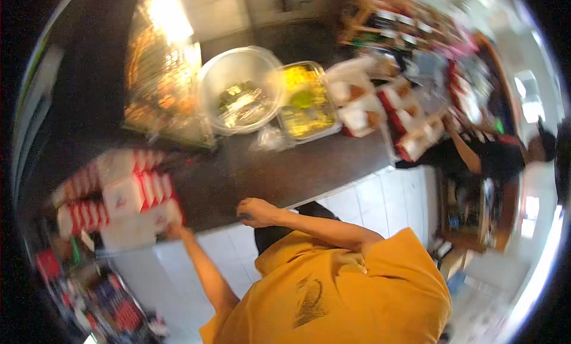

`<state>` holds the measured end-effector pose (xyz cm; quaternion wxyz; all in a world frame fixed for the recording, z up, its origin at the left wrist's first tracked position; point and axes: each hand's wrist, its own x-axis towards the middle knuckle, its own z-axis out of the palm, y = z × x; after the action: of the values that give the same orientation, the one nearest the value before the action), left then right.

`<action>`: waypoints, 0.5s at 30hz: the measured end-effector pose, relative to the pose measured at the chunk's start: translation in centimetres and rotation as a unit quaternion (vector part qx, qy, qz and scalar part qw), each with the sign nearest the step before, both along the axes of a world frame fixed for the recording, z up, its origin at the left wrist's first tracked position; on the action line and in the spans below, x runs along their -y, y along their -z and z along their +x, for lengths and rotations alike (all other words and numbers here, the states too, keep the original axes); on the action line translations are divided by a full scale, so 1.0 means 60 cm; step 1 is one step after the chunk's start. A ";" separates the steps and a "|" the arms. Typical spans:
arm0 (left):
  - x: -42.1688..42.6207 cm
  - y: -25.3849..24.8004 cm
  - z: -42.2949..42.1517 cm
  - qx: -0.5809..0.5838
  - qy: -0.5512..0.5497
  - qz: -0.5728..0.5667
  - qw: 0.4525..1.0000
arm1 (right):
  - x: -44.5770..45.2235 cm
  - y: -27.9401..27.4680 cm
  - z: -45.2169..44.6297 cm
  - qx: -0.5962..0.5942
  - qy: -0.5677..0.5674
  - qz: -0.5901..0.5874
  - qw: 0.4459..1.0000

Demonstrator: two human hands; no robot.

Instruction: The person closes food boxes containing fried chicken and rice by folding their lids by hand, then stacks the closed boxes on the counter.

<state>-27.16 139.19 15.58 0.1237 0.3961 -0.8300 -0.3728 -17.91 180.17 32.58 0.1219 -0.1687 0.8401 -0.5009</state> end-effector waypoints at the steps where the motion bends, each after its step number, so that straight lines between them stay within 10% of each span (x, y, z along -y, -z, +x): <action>1: 0.010 -0.014 -0.003 0.028 -0.003 -0.030 0.999 | -0.076 -0.002 0.020 -0.005 0.105 0.024 0.994; 5: -0.069 -0.078 0.044 -0.017 -0.025 -0.147 0.989 | -0.378 -0.037 0.104 -0.032 0.561 0.153 0.813; 8: -0.241 -0.111 0.119 -0.210 0.103 -0.152 0.960 | -0.616 0.006 0.183 -0.052 0.700 0.249 0.667; 9: -0.304 -0.073 0.128 -0.397 0.147 0.237 0.874 | -0.672 0.019 0.190 -0.031 0.715 0.252 0.652; 10: -0.395 -0.114 0.141 -0.115 0.308 -0.084 0.941 | -0.715 0.035 0.187 -0.015 0.708 0.261 0.656; 11: -0.557 -0.178 0.162 -0.108 0.190 0.234 0.947 | -0.755 0.052 0.183 0.000 0.699 0.270 0.662; 15: -0.919 -0.217 0.201 0.114 0.386 0.437 0.804 | -0.854 0.108 0.138 -0.062 0.665 0.242 0.704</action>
<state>-15.09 194.30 28.61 -0.3121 0.0942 -0.6714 -0.6656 -9.65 231.40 26.08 -0.2588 0.4380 0.8324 -0.2197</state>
